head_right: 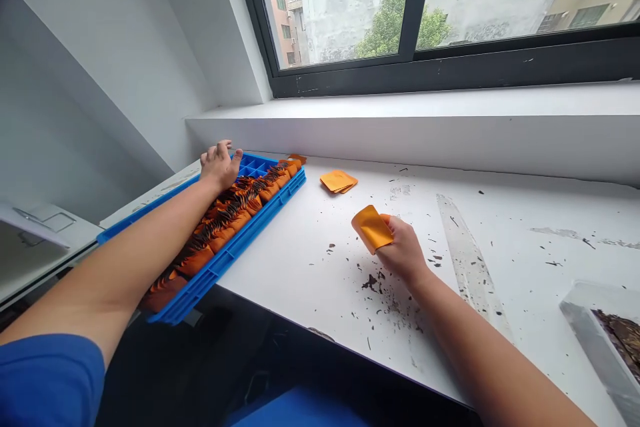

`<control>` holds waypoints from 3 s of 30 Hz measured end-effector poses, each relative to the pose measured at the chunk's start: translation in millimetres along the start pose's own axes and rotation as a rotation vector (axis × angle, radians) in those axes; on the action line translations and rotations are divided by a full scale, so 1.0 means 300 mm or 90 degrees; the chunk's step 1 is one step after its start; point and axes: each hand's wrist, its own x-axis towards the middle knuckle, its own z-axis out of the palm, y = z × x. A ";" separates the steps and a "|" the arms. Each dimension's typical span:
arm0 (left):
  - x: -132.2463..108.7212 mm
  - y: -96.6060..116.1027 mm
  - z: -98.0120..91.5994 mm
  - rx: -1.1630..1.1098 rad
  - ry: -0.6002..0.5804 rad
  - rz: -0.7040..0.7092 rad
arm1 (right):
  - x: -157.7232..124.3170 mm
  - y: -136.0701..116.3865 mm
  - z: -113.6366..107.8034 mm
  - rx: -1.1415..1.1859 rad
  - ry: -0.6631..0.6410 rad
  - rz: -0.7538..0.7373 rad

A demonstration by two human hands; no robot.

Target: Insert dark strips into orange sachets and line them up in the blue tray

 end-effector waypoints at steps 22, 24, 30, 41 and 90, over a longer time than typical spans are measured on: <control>0.018 -0.032 0.045 0.086 -0.093 0.014 | -0.026 -0.046 0.000 -0.056 -0.036 -0.041; 0.016 -0.033 0.051 0.106 -0.100 0.017 | -0.026 -0.040 0.001 -0.064 -0.033 -0.051; 0.017 -0.012 0.016 0.134 -0.085 0.056 | -0.027 -0.037 0.007 -0.073 -0.058 -0.051; -0.026 -0.119 -0.220 -0.008 -0.382 0.214 | -0.028 -0.036 0.003 -0.064 -0.067 -0.043; -0.070 -0.215 -0.174 0.064 -0.302 0.439 | -0.016 -0.025 -0.002 -0.005 -0.139 0.053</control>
